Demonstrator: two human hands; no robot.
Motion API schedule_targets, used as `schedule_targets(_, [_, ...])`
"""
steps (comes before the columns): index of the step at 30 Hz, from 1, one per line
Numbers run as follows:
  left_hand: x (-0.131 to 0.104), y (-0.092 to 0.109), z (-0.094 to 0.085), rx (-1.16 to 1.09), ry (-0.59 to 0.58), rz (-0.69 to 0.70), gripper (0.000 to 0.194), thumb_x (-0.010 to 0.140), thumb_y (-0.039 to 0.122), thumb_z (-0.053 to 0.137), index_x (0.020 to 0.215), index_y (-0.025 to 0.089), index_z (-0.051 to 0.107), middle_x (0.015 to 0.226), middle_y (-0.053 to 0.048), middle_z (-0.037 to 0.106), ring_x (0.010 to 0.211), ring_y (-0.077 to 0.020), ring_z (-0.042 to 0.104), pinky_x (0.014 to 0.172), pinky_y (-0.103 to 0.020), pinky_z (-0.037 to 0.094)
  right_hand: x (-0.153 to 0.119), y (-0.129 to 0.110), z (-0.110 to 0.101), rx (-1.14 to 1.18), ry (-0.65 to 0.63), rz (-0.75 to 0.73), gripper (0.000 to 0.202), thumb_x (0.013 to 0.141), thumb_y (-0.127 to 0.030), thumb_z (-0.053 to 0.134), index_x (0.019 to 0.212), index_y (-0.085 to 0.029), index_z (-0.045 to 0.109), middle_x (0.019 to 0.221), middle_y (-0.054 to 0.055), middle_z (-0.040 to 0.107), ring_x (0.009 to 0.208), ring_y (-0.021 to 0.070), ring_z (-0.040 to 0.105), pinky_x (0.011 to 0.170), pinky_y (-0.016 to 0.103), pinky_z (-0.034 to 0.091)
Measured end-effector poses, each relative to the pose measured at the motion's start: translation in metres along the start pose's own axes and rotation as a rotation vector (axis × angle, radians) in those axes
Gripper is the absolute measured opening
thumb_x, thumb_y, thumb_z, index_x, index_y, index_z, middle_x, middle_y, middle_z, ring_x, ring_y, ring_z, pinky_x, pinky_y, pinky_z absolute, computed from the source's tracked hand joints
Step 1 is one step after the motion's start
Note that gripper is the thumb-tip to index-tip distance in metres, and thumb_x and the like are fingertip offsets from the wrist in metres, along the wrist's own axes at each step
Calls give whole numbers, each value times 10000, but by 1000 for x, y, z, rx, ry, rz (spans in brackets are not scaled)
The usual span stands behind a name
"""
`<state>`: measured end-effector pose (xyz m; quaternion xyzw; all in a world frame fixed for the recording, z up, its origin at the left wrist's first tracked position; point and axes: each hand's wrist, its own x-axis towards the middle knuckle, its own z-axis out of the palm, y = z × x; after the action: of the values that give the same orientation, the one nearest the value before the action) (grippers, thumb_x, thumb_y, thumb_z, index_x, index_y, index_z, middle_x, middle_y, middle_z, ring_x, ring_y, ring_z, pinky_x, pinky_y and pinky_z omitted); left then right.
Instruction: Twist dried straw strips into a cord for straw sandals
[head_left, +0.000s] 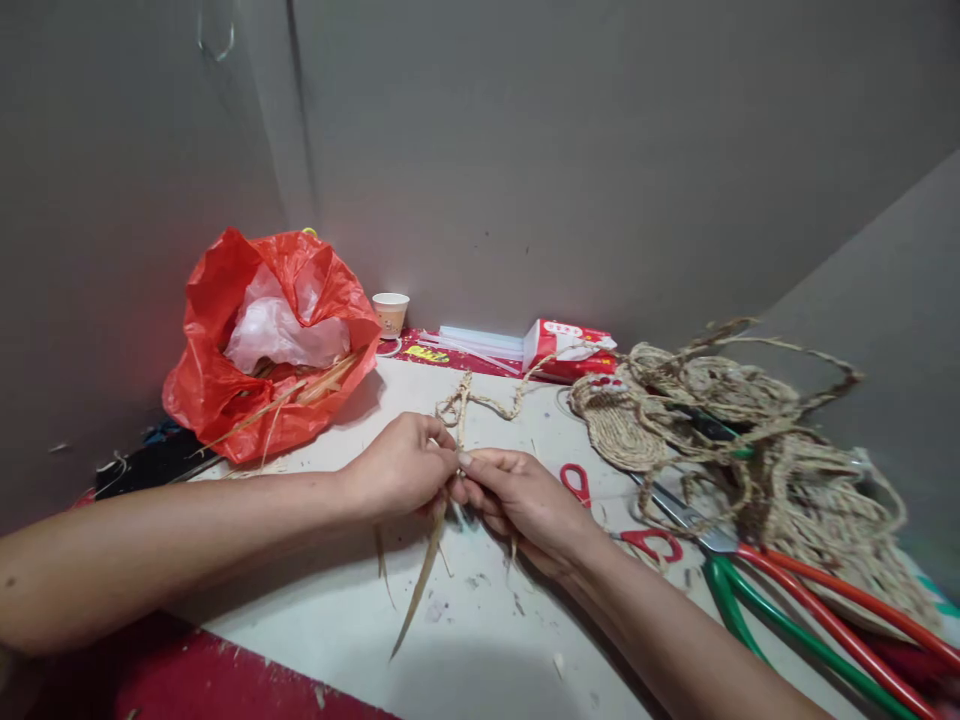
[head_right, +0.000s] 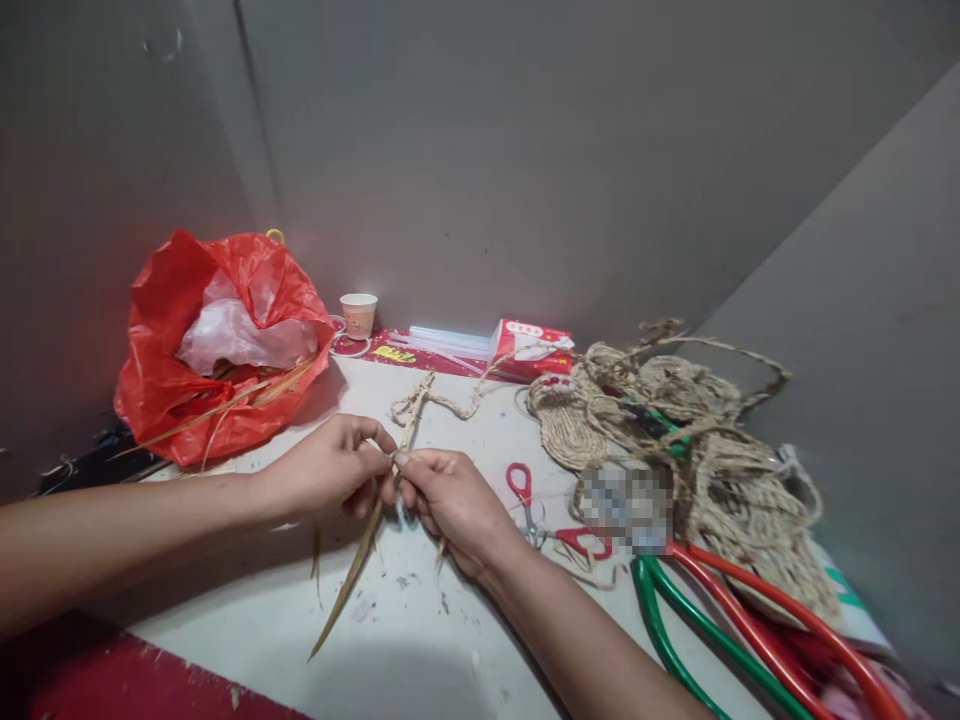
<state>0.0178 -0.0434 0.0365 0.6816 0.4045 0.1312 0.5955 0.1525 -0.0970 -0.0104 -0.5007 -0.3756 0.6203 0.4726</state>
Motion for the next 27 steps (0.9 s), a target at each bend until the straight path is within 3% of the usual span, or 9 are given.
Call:
schedule_targets(4, [-3,6,7,-24,27,23,128,750,67,394,804,161,463,553,8,587,377,-97,500,372,-190,366,-1,-1,1,118,23,-2,342,694,-403,659,522,-128,549,416,-45,429,346,15,185,340,182,77])
schedule_targets(8, [0,-4,10,37,89,97,174,756,61,388,861,168,476,514,52,527,350,-73,429,361,-173,328,0,-1,1,227,34,-20,281,667,-368,690,583,-134,559,414,-86,336,371,18,140,347,171,57])
schedule_targets(17, [1,-18,14,369,205,239,186,768,147,430,900,134,561,552,19,553,462,-87,456,464,-194,316,-6,-1,12,238,82,-9,314,641,-351,727,581,-157,488,421,-106,297,377,22,153,347,163,75])
schedule_targets(22, [0,-17,27,630,266,324,328,781,160,416,1087,119,530,704,-56,625,613,-162,556,571,-252,388,-8,2,18,377,185,-30,329,586,-317,767,555,-150,485,421,-104,317,367,14,190,333,146,100])
schedule_targets(27, [-14,-17,37,908,170,324,568,804,212,407,1355,94,332,817,-114,661,686,-227,599,611,-310,415,-8,5,14,400,282,-51,327,638,-281,720,524,-167,435,378,-106,296,339,12,189,318,140,108])
